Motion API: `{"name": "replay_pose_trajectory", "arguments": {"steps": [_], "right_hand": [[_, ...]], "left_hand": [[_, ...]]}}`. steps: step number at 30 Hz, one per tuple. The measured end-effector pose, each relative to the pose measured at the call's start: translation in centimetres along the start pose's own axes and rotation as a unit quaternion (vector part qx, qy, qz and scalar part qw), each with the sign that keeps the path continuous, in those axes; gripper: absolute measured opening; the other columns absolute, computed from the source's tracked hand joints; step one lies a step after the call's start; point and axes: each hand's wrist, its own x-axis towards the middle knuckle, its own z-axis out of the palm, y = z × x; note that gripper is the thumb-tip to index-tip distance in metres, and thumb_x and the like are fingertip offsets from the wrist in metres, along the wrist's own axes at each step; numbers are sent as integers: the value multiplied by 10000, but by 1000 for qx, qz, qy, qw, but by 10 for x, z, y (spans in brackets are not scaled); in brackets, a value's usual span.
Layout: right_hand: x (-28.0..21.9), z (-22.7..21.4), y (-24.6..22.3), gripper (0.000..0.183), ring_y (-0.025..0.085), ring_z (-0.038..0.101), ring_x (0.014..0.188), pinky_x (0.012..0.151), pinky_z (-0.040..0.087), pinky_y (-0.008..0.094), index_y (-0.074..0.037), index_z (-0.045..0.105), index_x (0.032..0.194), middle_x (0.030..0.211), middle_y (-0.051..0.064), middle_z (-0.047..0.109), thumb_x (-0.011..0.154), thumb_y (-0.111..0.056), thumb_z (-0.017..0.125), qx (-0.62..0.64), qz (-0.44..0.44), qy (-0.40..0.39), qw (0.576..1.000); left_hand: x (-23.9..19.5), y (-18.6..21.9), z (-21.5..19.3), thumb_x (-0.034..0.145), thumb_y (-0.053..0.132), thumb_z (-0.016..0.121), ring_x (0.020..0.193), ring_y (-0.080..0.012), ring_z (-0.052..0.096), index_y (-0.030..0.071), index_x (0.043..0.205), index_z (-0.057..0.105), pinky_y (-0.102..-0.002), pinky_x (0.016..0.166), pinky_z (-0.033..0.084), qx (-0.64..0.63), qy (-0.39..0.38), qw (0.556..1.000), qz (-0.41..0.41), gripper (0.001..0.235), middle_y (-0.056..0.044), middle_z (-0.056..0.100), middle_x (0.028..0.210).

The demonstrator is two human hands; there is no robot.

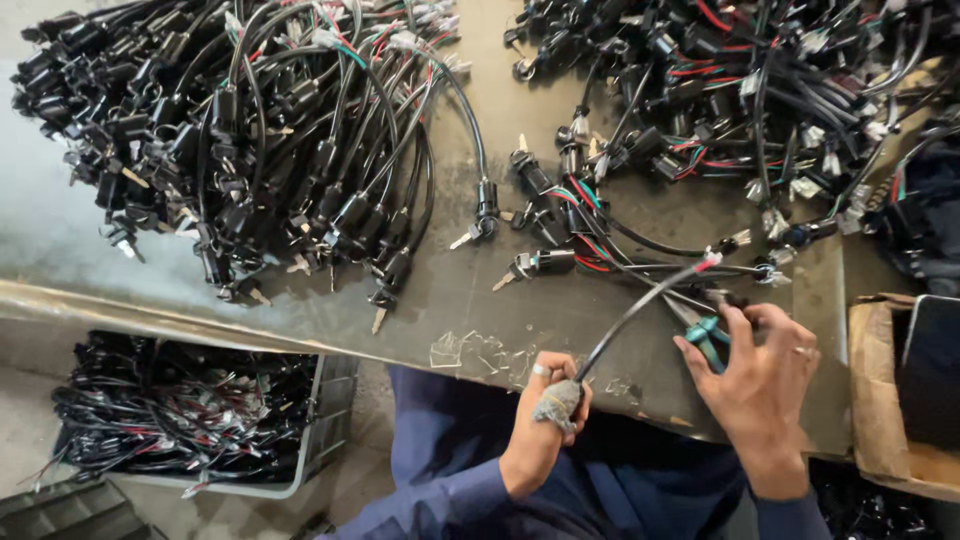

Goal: The person repeatedly strips the outer insulation from black wires using pliers, exposing the inner conductors. They handle each wire one at a time, cut the insulation, and place the processed wires on the table.

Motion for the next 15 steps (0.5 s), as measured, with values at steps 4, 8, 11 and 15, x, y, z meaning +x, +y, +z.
{"name": "replay_pose_trajectory", "arguments": {"steps": [4, 8, 11, 15], "right_hand": [[-13, 2, -12, 571, 389, 534, 1131, 954, 468, 497, -29, 638, 1273, 1235, 193, 565, 880, -405, 812, 1, 51, 17, 999], [-24, -4, 13, 424, 347, 617, 1038, 913, 510, 446, -69, 642, 1154, 1110, 145, 646, 914, -387, 789, 96, 113, -74, 986], [-45, -19, 29, 446, 286, 658, 1006, 890, 516, 420, -74, 624, 1185, 1068, 122, 683, 872, -368, 743, 283, 164, -134, 935], [-112, -15, -1, 463, 329, 667, 953, 875, 530, 473, -45, 586, 1243, 1032, 189, 659, 862, -220, 783, 435, 286, -385, 762]], "left_hand": [[6, 4, -8, 1020, 119, 474, 522, -59, 428, 177, 1126, 463, -192, 428, 305, -40, 2, 996, -78, 121, -14, 537, 756], [4, -1, -12, 1085, 155, 465, 592, -68, 456, 161, 1179, 485, -214, 474, 326, -8, -32, 998, -48, 96, -22, 566, 825], [5, 12, -17, 1071, 176, 459, 579, -65, 466, 176, 1169, 480, -207, 455, 306, -11, -17, 994, -104, 100, -11, 570, 804], [3, 28, -12, 1049, 192, 430, 516, -67, 430, 168, 1244, 481, -204, 423, 286, -6, -84, 986, -147, 202, -13, 579, 755]]}}
